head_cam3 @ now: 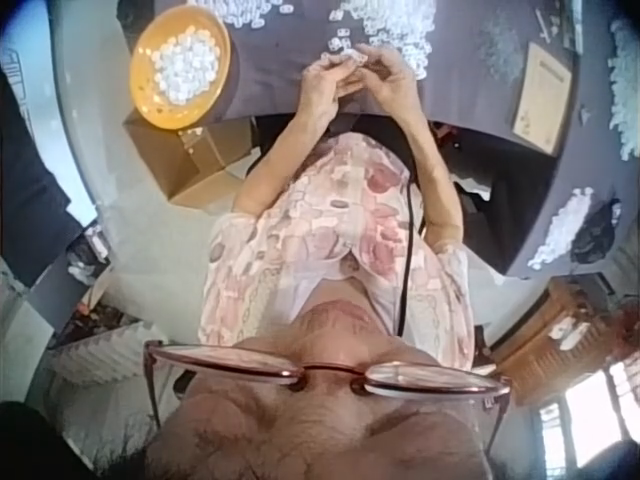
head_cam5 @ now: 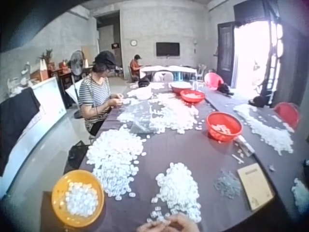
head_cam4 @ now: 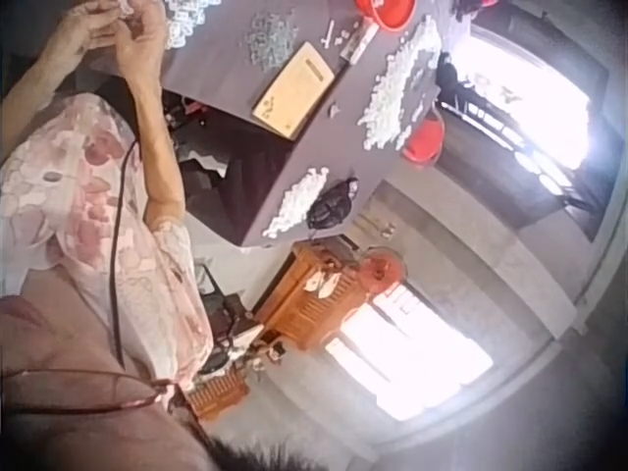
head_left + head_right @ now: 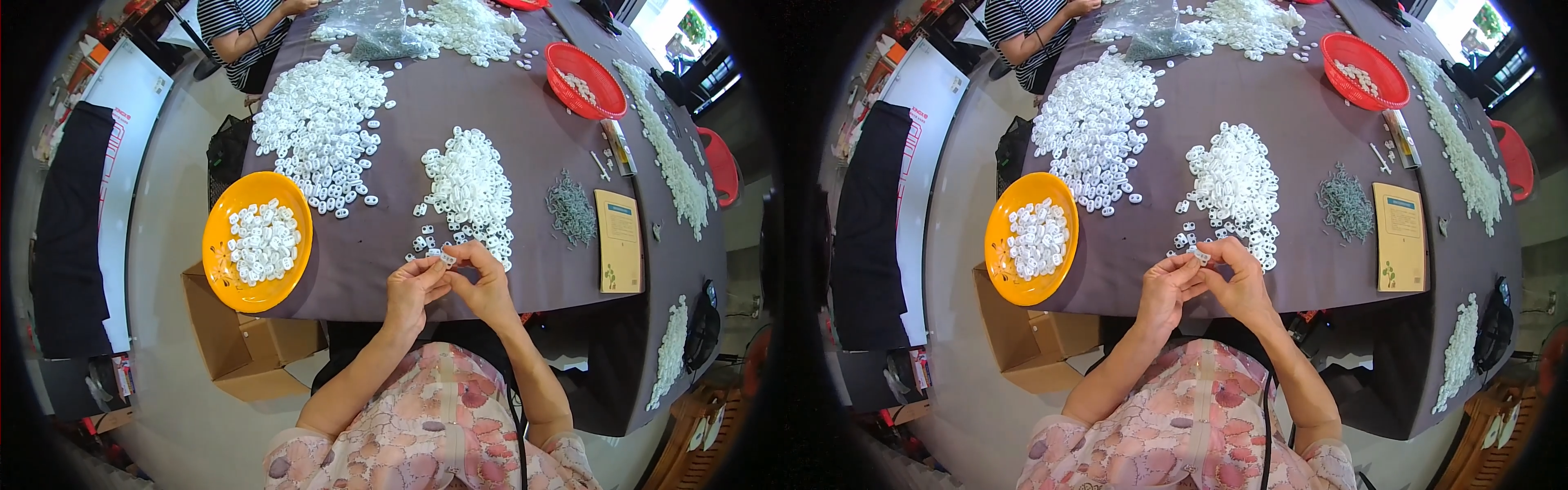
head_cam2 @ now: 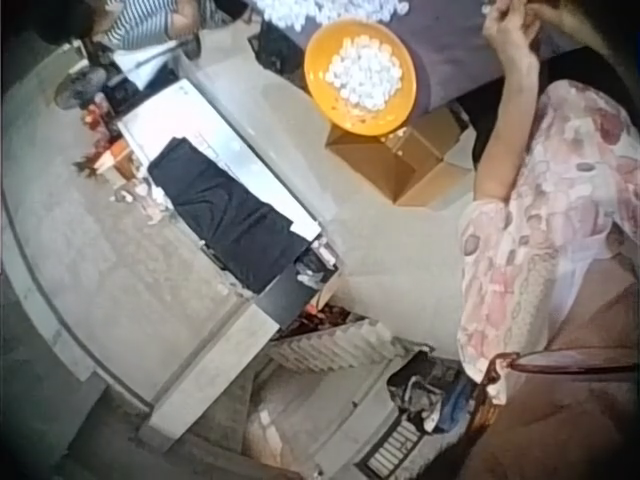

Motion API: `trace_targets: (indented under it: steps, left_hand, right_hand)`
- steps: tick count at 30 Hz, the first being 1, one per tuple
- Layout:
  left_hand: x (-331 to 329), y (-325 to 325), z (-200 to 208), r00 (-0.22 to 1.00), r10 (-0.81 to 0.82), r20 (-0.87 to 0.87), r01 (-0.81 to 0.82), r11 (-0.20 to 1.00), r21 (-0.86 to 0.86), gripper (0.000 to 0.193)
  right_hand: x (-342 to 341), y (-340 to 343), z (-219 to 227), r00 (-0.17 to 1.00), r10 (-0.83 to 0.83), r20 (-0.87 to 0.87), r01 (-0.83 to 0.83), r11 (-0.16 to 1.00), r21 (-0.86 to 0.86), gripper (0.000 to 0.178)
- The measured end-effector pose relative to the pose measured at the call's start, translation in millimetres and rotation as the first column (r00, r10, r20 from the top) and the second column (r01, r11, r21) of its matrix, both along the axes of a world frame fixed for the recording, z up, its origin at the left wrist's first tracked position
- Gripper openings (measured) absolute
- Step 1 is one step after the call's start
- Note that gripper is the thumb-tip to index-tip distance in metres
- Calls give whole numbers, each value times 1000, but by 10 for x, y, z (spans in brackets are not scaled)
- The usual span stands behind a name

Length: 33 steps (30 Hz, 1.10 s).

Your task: The person assembles small plastic components by hand, repeatedly picking pieces from the table and pressing them together.

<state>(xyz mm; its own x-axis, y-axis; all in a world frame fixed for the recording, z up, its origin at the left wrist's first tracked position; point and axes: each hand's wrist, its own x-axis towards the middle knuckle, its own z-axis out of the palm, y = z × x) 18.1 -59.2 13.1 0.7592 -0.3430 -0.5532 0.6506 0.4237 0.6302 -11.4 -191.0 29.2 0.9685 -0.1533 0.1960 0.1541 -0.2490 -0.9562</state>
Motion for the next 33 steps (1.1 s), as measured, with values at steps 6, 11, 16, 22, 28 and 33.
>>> trace_targets:
  steps: [6, 11, 16, 22, 28, 33]
  left_hand:
    - [-30, 30, 39, 1000, -27, 9, 28, 998, -47, 13]
    - [-38, 45, 113, 994, -74, 76, 73, 997, 11, 14]
    - [-81, -43, 4, 988, -43, 148, 35, 998, 53, 12]
    - [-189, -61, -112, 987, -23, 158, 16, 999, 41, 10]
    - [-125, -39, -14, 992, -103, 74, 104, 995, -4, 11]
    - [-122, -63, -27, 985, -104, 135, 100, 994, 40, 13]
  right_hand:
    - [-33, -13, 68, 1000, -5, -31, 2, 995, -103, 28]
    - [-34, -65, 79, 998, 59, 17, -57, 992, -110, 27]
    - [-87, -8, 100, 999, 28, 47, -17, 976, -215, 29]
    - [-71, 73, -90, 969, 19, 246, 97, 886, -454, 31]
    - [-76, 16, -33, 975, 26, 221, 79, 890, -449, 33]
    - [-95, -9, -21, 972, 40, 231, 64, 904, -422, 31]
